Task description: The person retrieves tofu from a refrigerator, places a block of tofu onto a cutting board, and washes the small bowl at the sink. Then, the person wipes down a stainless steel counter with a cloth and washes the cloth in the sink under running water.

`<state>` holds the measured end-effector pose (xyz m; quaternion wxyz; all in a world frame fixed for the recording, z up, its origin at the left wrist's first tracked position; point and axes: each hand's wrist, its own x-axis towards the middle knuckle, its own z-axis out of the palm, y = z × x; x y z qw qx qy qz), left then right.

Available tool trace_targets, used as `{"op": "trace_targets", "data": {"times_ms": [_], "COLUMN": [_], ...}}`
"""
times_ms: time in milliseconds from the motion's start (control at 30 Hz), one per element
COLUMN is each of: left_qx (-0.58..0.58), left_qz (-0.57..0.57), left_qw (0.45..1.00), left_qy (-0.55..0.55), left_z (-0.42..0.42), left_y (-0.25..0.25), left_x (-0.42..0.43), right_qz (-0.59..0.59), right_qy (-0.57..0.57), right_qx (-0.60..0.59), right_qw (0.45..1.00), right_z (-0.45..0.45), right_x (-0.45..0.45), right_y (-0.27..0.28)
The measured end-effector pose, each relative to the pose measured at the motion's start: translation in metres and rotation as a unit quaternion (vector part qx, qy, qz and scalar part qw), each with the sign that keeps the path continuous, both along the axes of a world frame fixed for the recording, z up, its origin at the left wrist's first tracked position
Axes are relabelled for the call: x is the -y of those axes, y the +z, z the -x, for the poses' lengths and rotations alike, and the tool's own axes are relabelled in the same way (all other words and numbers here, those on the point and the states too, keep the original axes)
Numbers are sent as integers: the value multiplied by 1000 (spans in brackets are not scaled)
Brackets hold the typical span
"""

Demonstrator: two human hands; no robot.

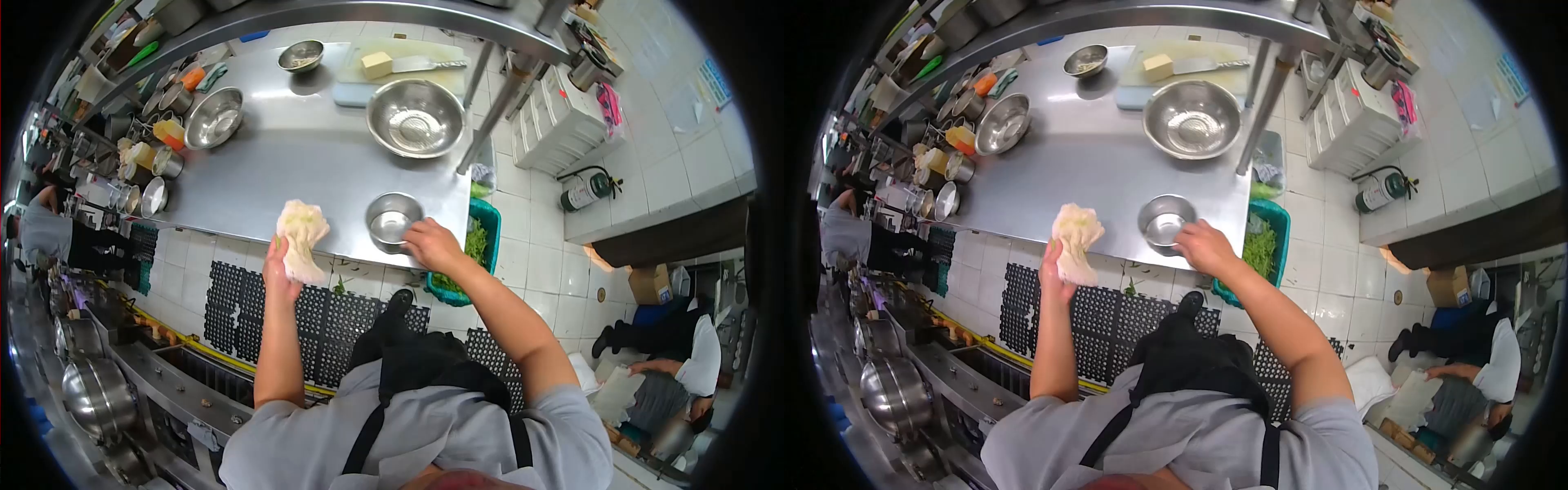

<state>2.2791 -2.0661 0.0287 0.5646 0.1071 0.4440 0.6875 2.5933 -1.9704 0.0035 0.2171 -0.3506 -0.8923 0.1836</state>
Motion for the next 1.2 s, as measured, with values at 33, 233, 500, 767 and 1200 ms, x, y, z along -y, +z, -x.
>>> {"op": "trace_targets", "data": {"times_ms": [33, 233, 500, 767, 1200], "left_qx": [1, 20, 104, 308, 67], "left_qz": [-2, 34, -42, 3, 19], "left_qw": [1000, 999, 969, 729, 396], "left_qy": [3, -12, -221, -611, -916], "left_z": [5, 6, -75, -317, -743], "left_y": [-4, -10, -6, 27, 19], "left_x": [4, 25, -35, -80, 214], "right_qz": [9, 21, 533, 444, -194], "right_qy": [26, -113, -71, -208, -646], "right_qx": [27, -106, -233, -631, -665], "right_qw": [999, 988, 810, 600, 322], "right_z": [22, 112, 15, -165, -408], "right_x": [-14, -70, -2, 133, 508], "right_y": [-4, 23, -8, 11, 29]}}
